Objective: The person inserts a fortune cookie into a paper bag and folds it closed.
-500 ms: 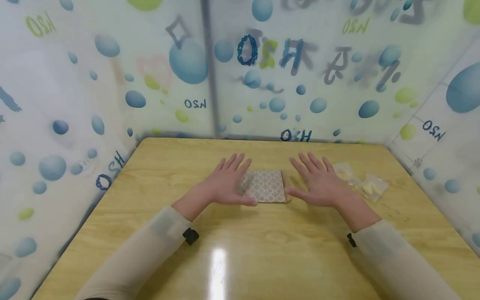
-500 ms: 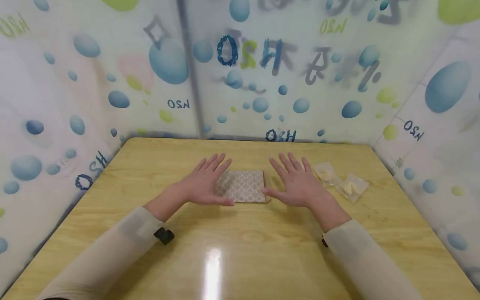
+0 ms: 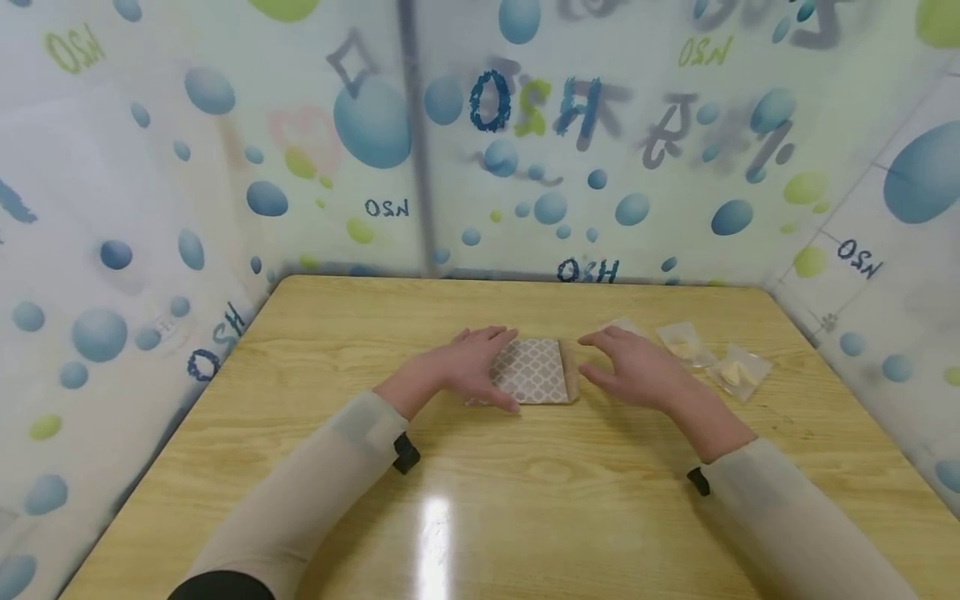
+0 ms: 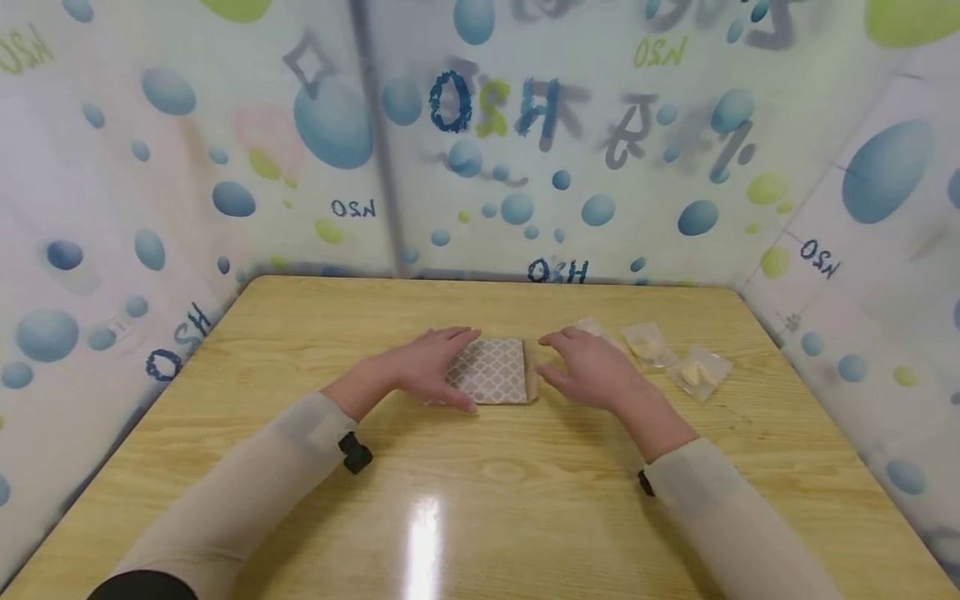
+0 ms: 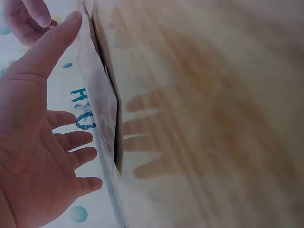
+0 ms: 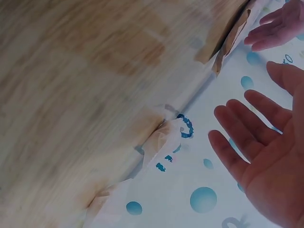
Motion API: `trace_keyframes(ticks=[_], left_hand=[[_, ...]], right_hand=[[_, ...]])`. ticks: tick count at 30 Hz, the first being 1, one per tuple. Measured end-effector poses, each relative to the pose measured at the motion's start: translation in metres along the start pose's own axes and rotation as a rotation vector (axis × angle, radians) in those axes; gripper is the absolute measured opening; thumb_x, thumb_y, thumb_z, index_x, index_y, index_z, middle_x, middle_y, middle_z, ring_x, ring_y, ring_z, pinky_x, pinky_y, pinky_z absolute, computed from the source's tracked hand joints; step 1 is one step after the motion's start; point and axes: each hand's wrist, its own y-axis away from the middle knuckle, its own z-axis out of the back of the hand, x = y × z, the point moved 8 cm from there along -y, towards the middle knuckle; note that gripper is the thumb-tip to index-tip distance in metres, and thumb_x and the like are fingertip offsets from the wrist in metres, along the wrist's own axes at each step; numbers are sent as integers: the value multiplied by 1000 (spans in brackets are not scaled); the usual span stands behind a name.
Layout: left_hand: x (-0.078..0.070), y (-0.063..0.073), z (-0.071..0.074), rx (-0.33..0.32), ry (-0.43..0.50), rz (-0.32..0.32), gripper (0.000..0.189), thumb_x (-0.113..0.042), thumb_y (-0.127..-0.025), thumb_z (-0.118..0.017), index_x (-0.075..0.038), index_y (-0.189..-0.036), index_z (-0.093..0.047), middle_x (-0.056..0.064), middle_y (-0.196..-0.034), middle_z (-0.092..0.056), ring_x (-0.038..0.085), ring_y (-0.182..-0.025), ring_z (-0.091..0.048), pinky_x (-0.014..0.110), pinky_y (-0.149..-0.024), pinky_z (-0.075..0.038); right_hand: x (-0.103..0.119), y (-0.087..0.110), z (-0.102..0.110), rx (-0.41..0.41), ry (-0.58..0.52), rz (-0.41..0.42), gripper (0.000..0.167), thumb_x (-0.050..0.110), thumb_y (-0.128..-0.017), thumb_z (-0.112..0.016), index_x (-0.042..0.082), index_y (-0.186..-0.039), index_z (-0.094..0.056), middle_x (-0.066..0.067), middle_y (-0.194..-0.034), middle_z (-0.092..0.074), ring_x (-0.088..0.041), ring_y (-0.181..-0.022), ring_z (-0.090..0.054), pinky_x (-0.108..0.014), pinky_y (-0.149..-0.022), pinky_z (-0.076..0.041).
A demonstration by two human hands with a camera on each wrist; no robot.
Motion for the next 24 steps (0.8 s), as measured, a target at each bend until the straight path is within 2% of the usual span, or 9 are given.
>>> trace_keyframes(ticks=[7,11,14,19,24], left_hand=[[2,-10,1,41,39,14,127,-60,-84,-91,-13,-177,-19,18,-181,-26,36,-168,-26,62,-137,-11],[3,-11,1,51,64,13,126,-56,-83,-93,-15,-177,-20,20,-179,-30,38,-166,-32,57,-136,-21],[5,-9,1,46,58,18,123,-55,-85,-93,-16,-177,-21,19,-177,-33,38,-163,-36,54,-134,-31],[9,-1,3,13,43,26,123,-53,-86,-92,-16,-177,-18,19,-172,-35,37,-157,-42,52,-129,-39],[13,9,7,-41,69,31,127,-47,-84,-94,-13,-177,-15,19,-168,-34,34,-150,-45,49,-124,-44]], right_hand=[[3,-1,-4,29,-13,-3,49,36,-111,-64,5,-150,-64,-22,-149,-65,-40,-129,-68,-61,-106,-56],[5,0,-1,19,-22,-3,48,33,-111,-65,5,-149,-65,-21,-147,-67,-40,-128,-68,-61,-107,-55],[6,1,1,7,-48,0,47,32,-111,-65,4,-148,-65,-21,-145,-68,-40,-129,-68,-62,-108,-55],[7,0,3,-8,-121,-2,45,28,-112,-63,3,-148,-65,-20,-145,-69,-42,-130,-66,-62,-108,-55],[7,-4,2,-32,-276,-6,39,26,-113,-63,8,-146,-68,-20,-149,-65,-45,-137,-63,-61,-108,-56]])
